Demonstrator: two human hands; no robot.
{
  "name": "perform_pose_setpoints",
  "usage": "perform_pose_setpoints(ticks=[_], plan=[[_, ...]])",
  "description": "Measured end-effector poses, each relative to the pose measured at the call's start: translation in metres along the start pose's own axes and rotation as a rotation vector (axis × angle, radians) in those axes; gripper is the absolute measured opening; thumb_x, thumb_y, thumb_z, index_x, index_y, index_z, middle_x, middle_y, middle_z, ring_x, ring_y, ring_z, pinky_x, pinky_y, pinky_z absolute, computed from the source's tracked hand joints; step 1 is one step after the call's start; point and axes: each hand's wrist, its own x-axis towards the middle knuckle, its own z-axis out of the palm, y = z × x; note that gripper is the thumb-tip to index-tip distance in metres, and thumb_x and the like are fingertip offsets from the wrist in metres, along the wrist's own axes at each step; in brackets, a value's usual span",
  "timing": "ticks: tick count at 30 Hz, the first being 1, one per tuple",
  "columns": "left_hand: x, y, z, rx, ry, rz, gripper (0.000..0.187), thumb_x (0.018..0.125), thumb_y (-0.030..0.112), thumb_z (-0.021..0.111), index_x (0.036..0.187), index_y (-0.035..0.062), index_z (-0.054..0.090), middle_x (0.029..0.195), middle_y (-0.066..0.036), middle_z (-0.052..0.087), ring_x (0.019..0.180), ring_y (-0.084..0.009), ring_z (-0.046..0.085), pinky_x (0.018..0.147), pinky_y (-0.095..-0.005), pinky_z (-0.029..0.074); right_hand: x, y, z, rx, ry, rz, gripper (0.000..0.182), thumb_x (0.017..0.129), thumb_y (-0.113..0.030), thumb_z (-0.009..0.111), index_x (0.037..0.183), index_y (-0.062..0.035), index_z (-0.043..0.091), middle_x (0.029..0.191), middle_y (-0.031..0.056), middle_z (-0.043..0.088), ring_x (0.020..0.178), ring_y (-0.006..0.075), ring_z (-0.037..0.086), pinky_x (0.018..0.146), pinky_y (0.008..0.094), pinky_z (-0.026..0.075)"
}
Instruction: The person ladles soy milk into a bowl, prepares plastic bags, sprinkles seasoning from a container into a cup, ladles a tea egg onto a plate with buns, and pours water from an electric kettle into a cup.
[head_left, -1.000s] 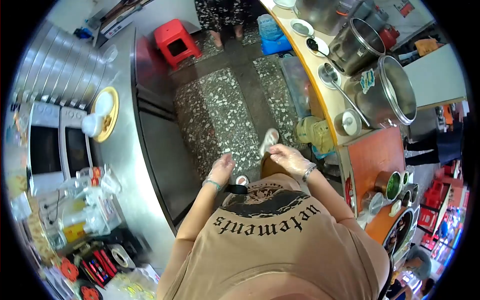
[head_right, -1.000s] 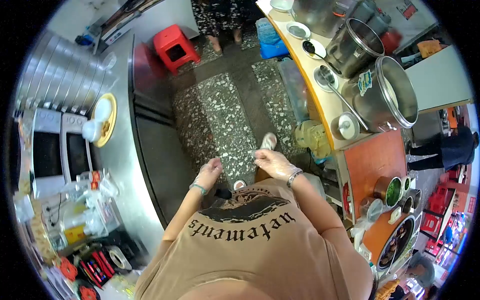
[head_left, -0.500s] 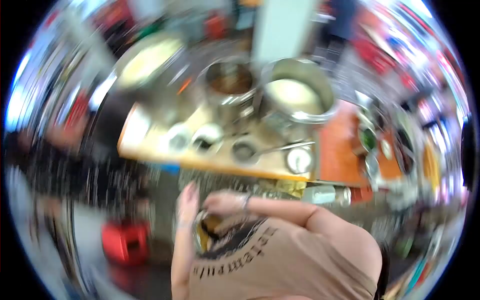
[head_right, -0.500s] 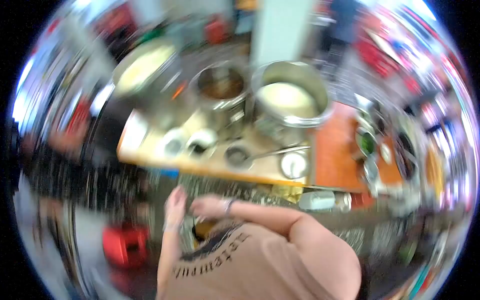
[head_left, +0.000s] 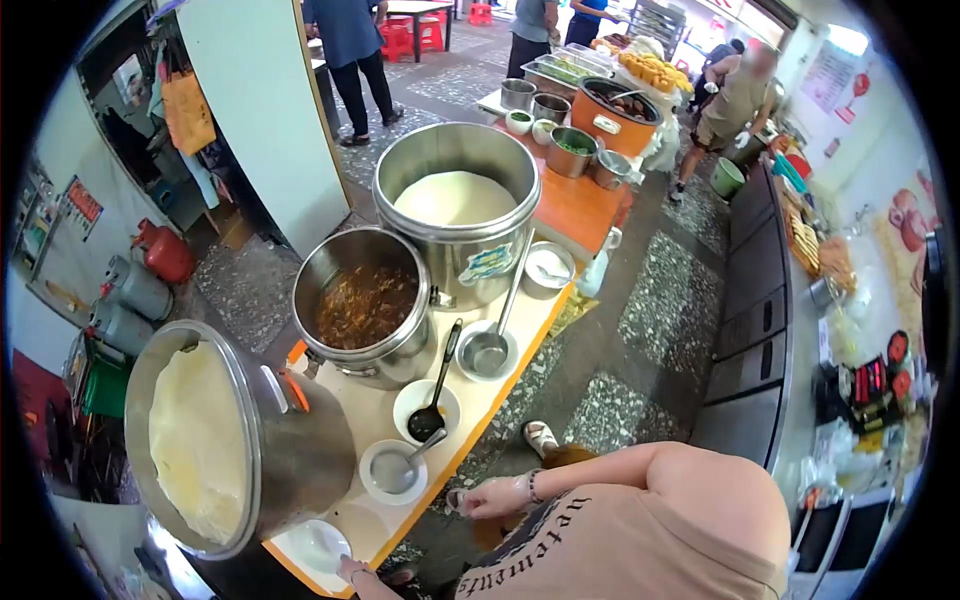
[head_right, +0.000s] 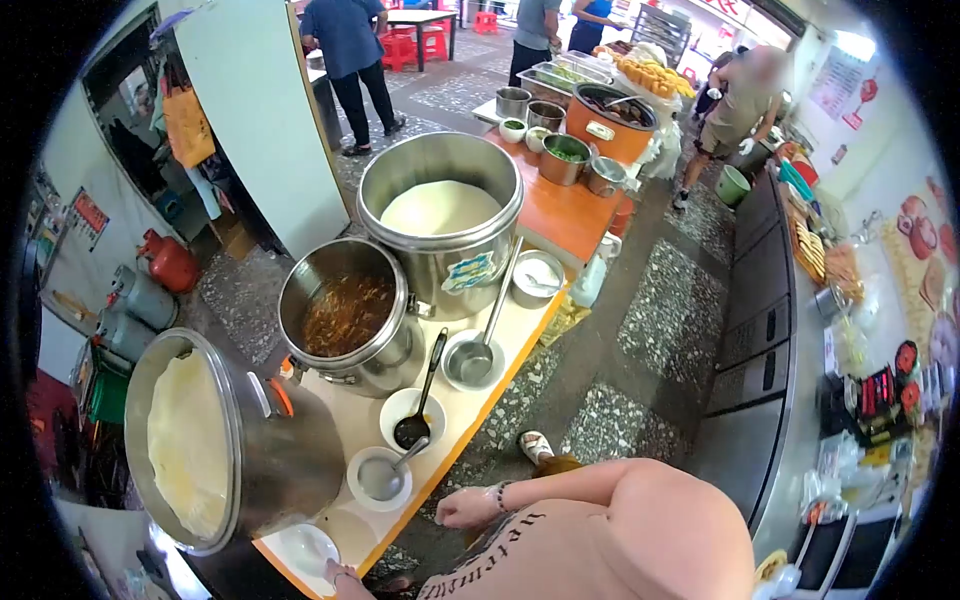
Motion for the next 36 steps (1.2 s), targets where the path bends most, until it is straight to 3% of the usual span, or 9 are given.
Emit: perform_pose_setpoints(ticks=[4,7,14,17,24,32,36], plan=[[0.006,-0.006,-0.016,0.062,-0.061,0.052,0.036,0.081,0.012,0.053,0.115,0.0006,0.053,0.097,-0.015,0.06,0.092,-0.0249,0.061,0.078,-0.033,0.049,0.004,-0.004,0.012,-0.055,0.094,0.102,0.031,0.087,-0.03,0.053,0.107,-0.0068,0.06,0.098,0.014,0.065,0.092,0.0276,0.062,0.082,0.0376,0.047],[-0.003,-0.009,-0.017,0.077,-0.101,0.073,0.038,0.081,0.014,0.055,0.117,0.0008,0.052,0.1,-0.015,0.059,0.095,-0.0249,0.059,0.081,-0.0335,0.047,0.002,-0.007,0.014,0.009,0.111,0.213,0.036,0.092,-0.034,0.05,0.116,-0.0074,0.058,0.103,0.0121,0.066,0.095,0.0262,0.063,0.084,0.036,0.048],[-0.017,0.005,-0.013,0.104,-0.186,0.128,0.044,0.082,0.02,0.058,0.121,0.0013,0.049,0.108,-0.015,0.057,0.101,-0.0249,0.056,0.087,-0.0346,0.043,-0.019,-0.022,0.011,0.04,0.218,0.208,0.039,0.092,-0.035,0.051,0.118,-0.0064,0.057,0.105,0.0131,0.066,0.098,0.0276,0.062,0.086,0.0372,0.048],[-0.018,0.007,-0.011,0.106,-0.204,0.145,0.047,0.083,0.022,0.059,0.123,0.0015,0.048,0.111,-0.015,0.056,0.104,-0.0249,0.054,0.09,-0.0351,0.041,-0.028,-0.009,0.012,0.011,0.266,0.236,0.037,0.088,-0.033,0.05,0.114,-0.009,0.06,0.103,0.0139,0.065,0.098,0.0291,0.061,0.086,0.038,0.047],[-0.019,0.003,-0.012,0.09,-0.21,0.158,0.053,0.083,0.028,0.062,0.127,0.0019,0.046,0.119,-0.014,0.053,0.11,-0.0249,0.051,0.097,-0.0362,0.037,-0.028,0.016,0.022,-0.029,0.303,0.261,0.038,0.089,-0.035,0.049,0.114,-0.0082,0.059,0.104,0.0146,0.065,0.098,0.03,0.061,0.086,0.0397,0.046],[-0.058,0.033,-0.072,0.028,-0.154,0.233,0.061,0.084,0.034,0.065,0.132,0.0024,0.043,0.128,-0.014,0.051,0.118,-0.0249,0.047,0.104,-0.0375,0.032,-0.026,-0.02,0.009,-0.052,0.278,0.23,0.037,0.088,-0.031,0.048,0.114,-0.007,0.059,0.105,0.0149,0.065,0.1,0.0298,0.061,0.088,0.0389,0.046],[-0.096,0.047,-0.107,-0.027,-0.14,0.278,0.065,0.085,0.037,0.067,0.134,0.0027,0.042,0.133,-0.014,0.049,0.121,-0.0249,0.045,0.108,-0.0381,0.03,-0.024,-0.036,-0.003,-0.06,0.323,0.108,0.038,0.09,-0.033,0.049,0.116,-0.0067,0.058,0.11,0.0149,0.063,0.104,0.0292,0.06,0.092,0.0376,0.045]])
